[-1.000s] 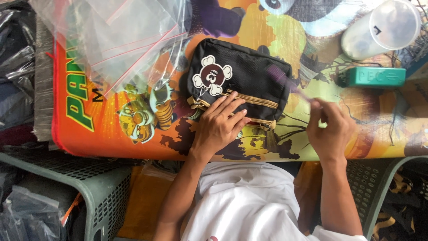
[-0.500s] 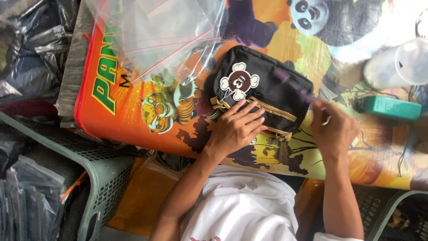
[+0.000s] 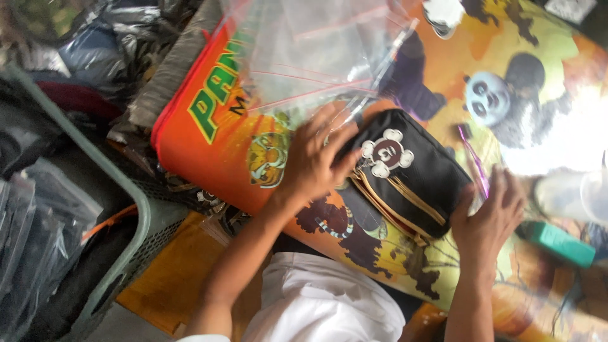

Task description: The person places a small black pouch into a clear plastic bag, seals it, and then places a sticker on the bag. The person repeats this process with another pouch and places the finished packages into a basket.

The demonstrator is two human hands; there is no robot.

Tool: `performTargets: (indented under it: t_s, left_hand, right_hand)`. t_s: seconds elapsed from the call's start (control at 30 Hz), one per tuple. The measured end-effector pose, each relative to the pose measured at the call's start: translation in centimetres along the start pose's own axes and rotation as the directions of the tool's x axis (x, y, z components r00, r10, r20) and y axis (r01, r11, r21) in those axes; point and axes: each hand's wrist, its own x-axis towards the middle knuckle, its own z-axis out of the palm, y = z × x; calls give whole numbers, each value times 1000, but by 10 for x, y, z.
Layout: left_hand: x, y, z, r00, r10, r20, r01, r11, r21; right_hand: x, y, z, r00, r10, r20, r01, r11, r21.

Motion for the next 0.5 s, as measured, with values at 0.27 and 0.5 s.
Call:
performTargets:
  t_s: [0.27, 0.5]
  left_hand:
    - [35, -59, -16, 886, -256, 386, 119, 932, 343]
    - [12, -73, 0, 964, -185, 192, 86, 897, 434]
  right_hand:
    - [45, -66, 17, 862, -135, 488, 83, 989, 126]
    - [112, -48, 35, 883, -97, 459, 107, 994, 3]
